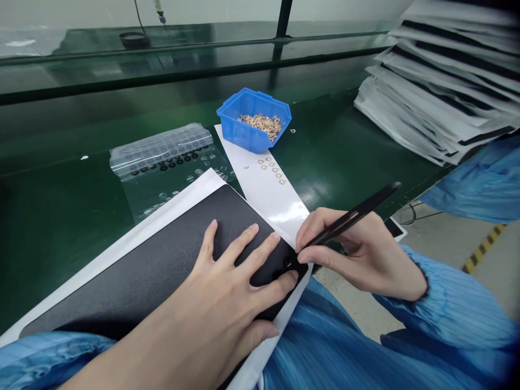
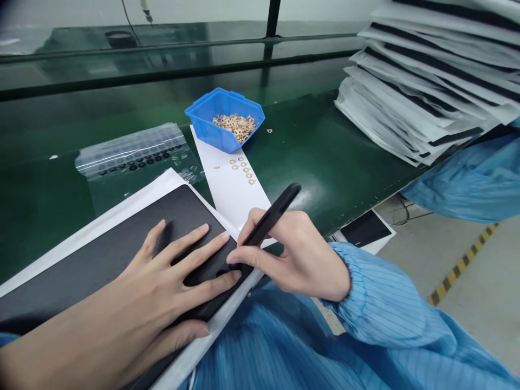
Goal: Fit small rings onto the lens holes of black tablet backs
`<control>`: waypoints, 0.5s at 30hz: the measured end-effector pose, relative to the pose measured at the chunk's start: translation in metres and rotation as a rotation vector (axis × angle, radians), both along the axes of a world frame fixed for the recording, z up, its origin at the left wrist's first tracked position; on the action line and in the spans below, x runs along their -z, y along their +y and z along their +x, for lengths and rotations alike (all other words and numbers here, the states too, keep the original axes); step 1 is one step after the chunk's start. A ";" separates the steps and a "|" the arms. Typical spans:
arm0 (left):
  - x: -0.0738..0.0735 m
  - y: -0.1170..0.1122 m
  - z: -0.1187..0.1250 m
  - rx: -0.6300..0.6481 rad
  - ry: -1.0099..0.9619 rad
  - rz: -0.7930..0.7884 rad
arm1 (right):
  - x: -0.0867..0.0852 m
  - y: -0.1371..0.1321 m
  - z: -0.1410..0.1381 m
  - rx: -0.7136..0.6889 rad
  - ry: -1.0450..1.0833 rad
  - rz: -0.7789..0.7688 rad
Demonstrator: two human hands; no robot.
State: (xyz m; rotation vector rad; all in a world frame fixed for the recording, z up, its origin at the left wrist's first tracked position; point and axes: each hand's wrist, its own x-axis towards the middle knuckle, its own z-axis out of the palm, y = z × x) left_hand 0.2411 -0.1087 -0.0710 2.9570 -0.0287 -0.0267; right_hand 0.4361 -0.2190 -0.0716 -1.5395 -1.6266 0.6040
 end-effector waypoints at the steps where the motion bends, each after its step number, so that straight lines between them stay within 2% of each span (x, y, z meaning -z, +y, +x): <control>1: 0.000 0.000 0.001 0.003 0.004 -0.010 | 0.000 -0.002 0.000 0.011 0.014 0.011; 4: -0.003 -0.001 0.004 -0.002 0.039 -0.026 | -0.004 0.003 0.003 0.086 0.055 0.051; 8: -0.008 -0.003 0.007 -0.032 0.109 -0.030 | -0.013 0.042 0.009 0.148 0.135 0.105; 10: -0.010 -0.002 0.006 -0.037 0.119 -0.046 | -0.019 0.063 0.011 0.069 0.152 0.085; 12: -0.009 -0.001 0.005 -0.028 0.108 -0.060 | -0.025 0.073 0.012 -0.095 0.098 0.042; 15: -0.008 -0.001 0.003 -0.020 0.080 -0.058 | -0.024 0.062 0.013 -0.325 0.002 0.022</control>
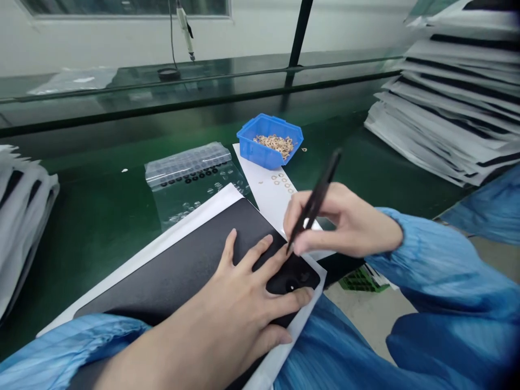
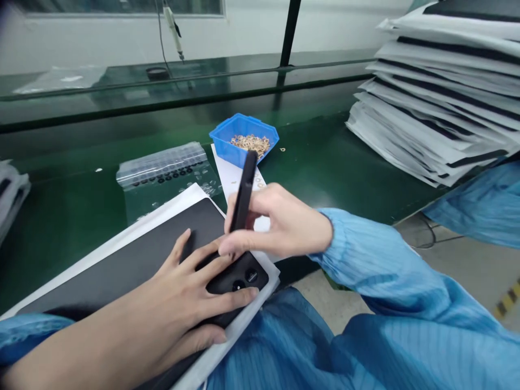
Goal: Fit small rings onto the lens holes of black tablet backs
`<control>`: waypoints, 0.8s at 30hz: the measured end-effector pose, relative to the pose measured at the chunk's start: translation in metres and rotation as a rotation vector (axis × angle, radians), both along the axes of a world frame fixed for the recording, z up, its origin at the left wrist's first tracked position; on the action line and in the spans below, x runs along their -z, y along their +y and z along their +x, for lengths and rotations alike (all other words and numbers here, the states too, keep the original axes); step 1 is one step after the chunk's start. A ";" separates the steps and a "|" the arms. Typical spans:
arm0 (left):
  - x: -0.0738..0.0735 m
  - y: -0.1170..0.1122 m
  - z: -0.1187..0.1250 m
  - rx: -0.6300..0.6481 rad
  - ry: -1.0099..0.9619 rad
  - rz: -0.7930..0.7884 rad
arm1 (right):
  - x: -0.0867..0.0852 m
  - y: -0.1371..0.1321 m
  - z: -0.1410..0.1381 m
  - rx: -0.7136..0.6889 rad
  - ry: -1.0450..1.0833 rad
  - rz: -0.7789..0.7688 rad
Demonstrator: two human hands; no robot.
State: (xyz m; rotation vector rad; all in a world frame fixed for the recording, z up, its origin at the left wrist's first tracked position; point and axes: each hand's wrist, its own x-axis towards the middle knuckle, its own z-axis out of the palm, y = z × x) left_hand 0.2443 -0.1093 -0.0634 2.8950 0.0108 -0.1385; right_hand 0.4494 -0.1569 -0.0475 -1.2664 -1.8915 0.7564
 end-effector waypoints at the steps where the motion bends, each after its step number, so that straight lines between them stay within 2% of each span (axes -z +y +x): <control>1: 0.001 0.000 0.000 0.003 -0.004 0.005 | 0.003 -0.009 0.000 -0.031 0.000 0.003; 3: 0.002 0.000 0.000 0.007 -0.010 0.019 | 0.012 -0.028 0.001 -0.013 0.049 0.002; 6: 0.005 0.000 0.000 0.013 -0.014 0.046 | 0.026 -0.047 -0.001 0.088 0.127 0.004; 11: 0.009 0.002 -0.004 0.038 -0.014 0.106 | 0.037 -0.051 -0.002 0.113 0.113 0.068; 15: 0.008 0.003 -0.004 0.032 -0.038 0.110 | 0.034 -0.048 -0.001 0.142 0.086 0.128; 19: 0.005 0.002 -0.003 0.036 -0.033 0.093 | 0.023 -0.037 0.002 0.187 0.111 0.158; 21: 0.005 0.001 -0.003 0.025 -0.039 0.094 | 0.018 -0.031 0.004 0.150 0.096 0.143; 24: 0.006 -0.001 -0.004 0.015 -0.046 0.106 | 0.014 -0.025 0.005 0.016 0.044 0.067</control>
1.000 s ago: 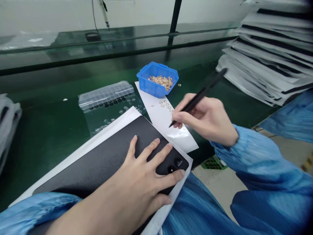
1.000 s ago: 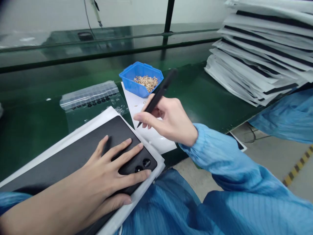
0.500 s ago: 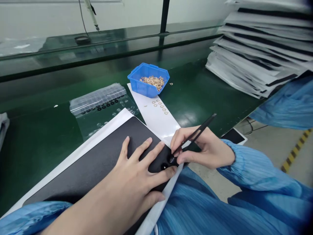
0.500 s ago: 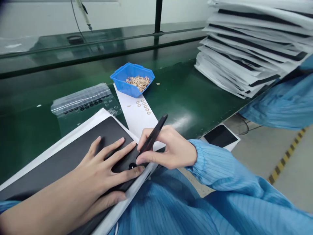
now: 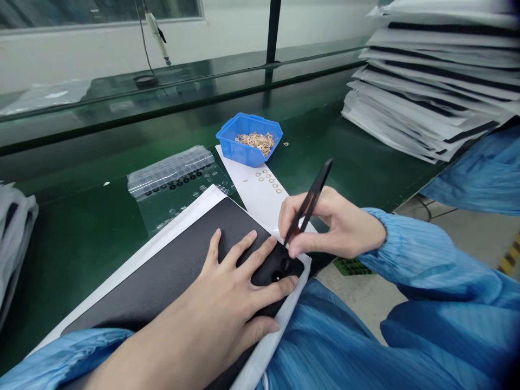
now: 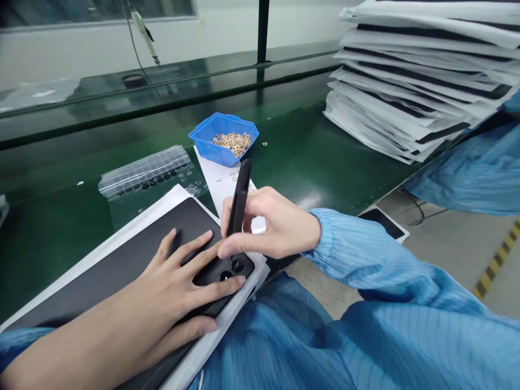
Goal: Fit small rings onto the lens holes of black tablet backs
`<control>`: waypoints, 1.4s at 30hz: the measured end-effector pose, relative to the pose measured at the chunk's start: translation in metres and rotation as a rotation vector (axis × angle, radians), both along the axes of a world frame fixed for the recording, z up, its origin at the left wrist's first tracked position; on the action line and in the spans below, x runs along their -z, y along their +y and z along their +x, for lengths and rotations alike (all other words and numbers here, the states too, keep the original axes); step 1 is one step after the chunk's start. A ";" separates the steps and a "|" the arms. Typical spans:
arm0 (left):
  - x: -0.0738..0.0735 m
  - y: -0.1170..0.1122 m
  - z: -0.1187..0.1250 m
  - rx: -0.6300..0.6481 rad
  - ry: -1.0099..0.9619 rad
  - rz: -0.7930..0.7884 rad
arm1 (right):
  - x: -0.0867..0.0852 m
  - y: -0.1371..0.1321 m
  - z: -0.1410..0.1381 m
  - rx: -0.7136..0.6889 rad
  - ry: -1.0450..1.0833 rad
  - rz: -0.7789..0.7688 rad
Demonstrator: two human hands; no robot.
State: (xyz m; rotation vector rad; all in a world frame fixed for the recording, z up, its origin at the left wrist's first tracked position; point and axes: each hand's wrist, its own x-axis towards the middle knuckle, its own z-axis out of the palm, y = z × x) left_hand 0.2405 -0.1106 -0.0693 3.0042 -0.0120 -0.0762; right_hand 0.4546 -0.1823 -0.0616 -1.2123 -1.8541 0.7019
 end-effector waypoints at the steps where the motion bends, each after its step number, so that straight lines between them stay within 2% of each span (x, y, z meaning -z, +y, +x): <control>1: 0.000 0.000 0.000 -0.001 -0.004 0.004 | 0.001 0.000 0.000 -0.044 -0.017 -0.019; 3: 0.000 0.000 0.001 -0.002 -0.001 0.009 | 0.004 -0.002 0.000 -0.087 -0.039 -0.037; 8: -0.003 0.000 0.004 0.010 0.045 -0.012 | 0.013 -0.009 -0.001 -0.062 -0.044 -0.003; 12: -0.006 0.001 0.006 -0.002 0.066 -0.028 | 0.007 -0.010 0.000 0.059 0.030 0.052; 14: -0.010 0.000 0.008 -0.008 0.114 -0.045 | 0.001 -0.003 0.001 0.131 0.072 0.069; 17: -0.018 0.000 0.010 -0.016 0.192 -0.063 | -0.007 0.030 0.005 0.190 0.118 0.085; 20: -0.026 0.000 0.008 -0.024 0.245 -0.088 | -0.002 0.084 0.007 0.258 0.046 0.131; 24: -0.027 0.001 0.003 -0.038 0.175 -0.147 | 0.027 0.154 0.005 0.350 -0.186 0.217; 27: -0.023 0.002 0.000 -0.032 0.137 -0.149 | 0.056 0.178 0.002 0.308 -0.224 0.221; 29: -0.020 0.003 0.000 -0.024 0.125 -0.147 | 0.066 0.180 0.001 0.276 -0.236 0.217; 31: -0.017 0.004 0.001 -0.014 0.120 -0.151 | 0.066 0.177 0.001 0.281 -0.229 0.213; 37: -0.017 0.015 0.005 0.004 0.058 -0.141 | 0.036 0.146 0.009 0.368 -0.151 0.147; 39: -0.014 0.027 0.006 -0.093 -0.017 -0.108 | 0.034 0.131 0.011 0.352 -0.125 0.090; 42: -0.006 0.055 0.004 -0.409 -0.177 -0.050 | 0.038 0.113 0.009 0.299 -0.107 0.003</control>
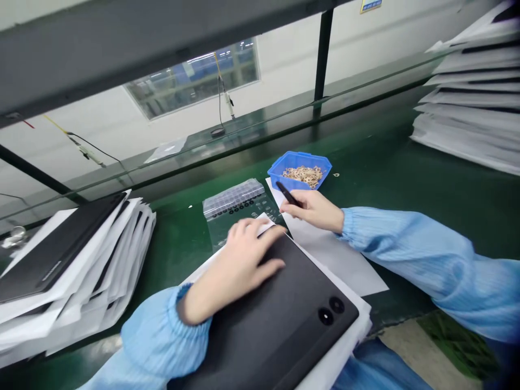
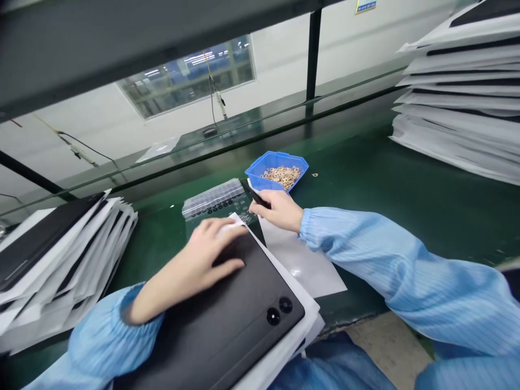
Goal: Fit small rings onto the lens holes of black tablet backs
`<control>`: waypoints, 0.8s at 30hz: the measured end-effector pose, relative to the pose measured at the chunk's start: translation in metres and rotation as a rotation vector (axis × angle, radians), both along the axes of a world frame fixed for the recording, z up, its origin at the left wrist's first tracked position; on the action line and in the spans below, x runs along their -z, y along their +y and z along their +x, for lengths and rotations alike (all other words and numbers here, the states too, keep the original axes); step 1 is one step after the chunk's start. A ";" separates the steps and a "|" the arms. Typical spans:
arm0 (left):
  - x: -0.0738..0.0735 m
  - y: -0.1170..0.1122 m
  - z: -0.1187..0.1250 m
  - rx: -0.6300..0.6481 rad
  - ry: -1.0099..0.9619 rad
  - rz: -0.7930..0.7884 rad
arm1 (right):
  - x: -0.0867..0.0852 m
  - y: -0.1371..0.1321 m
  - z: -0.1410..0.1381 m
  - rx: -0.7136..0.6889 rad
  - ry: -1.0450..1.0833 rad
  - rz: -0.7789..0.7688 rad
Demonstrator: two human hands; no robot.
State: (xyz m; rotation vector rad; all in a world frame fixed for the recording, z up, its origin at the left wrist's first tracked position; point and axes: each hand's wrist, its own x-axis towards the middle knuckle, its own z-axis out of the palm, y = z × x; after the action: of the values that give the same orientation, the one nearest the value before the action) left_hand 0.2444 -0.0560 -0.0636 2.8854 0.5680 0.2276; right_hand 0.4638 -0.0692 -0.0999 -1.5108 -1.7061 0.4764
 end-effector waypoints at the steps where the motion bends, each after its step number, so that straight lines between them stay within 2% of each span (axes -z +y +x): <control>1: 0.004 0.010 -0.002 -0.108 -0.034 0.007 | 0.002 -0.004 -0.002 -0.021 0.002 -0.031; 2: 0.007 0.019 -0.004 -0.194 -0.057 0.010 | 0.003 -0.007 -0.004 -0.044 0.001 -0.064; 4: 0.012 0.033 -0.007 -0.279 -0.068 -0.005 | 0.005 -0.010 -0.009 -0.091 -0.002 -0.126; 7: 0.012 0.040 -0.007 -0.273 -0.051 -0.064 | 0.004 -0.013 -0.014 -0.136 0.003 -0.207; 11: 0.004 0.033 -0.002 -0.268 -0.123 -0.101 | 0.002 -0.017 -0.016 -0.187 0.043 -0.309; 13: 0.001 0.030 -0.001 -0.278 -0.190 -0.105 | -0.002 -0.021 -0.016 -0.234 0.118 -0.305; 17: -0.002 0.026 -0.002 -0.303 -0.298 -0.124 | -0.012 -0.028 -0.016 -0.285 0.281 -0.192; 21: -0.006 0.018 -0.002 -0.307 -0.295 -0.161 | -0.015 -0.034 -0.021 -0.240 0.300 -0.231; 24: -0.016 0.012 -0.003 -0.292 -0.246 -0.203 | -0.013 -0.042 -0.032 -0.092 0.439 -0.342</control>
State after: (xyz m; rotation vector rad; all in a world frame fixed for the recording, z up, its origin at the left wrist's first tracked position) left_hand 0.2414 -0.0444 -0.0477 2.5227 0.9053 0.5257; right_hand 0.4321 -0.1110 -0.0870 -1.4258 -1.3966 1.1076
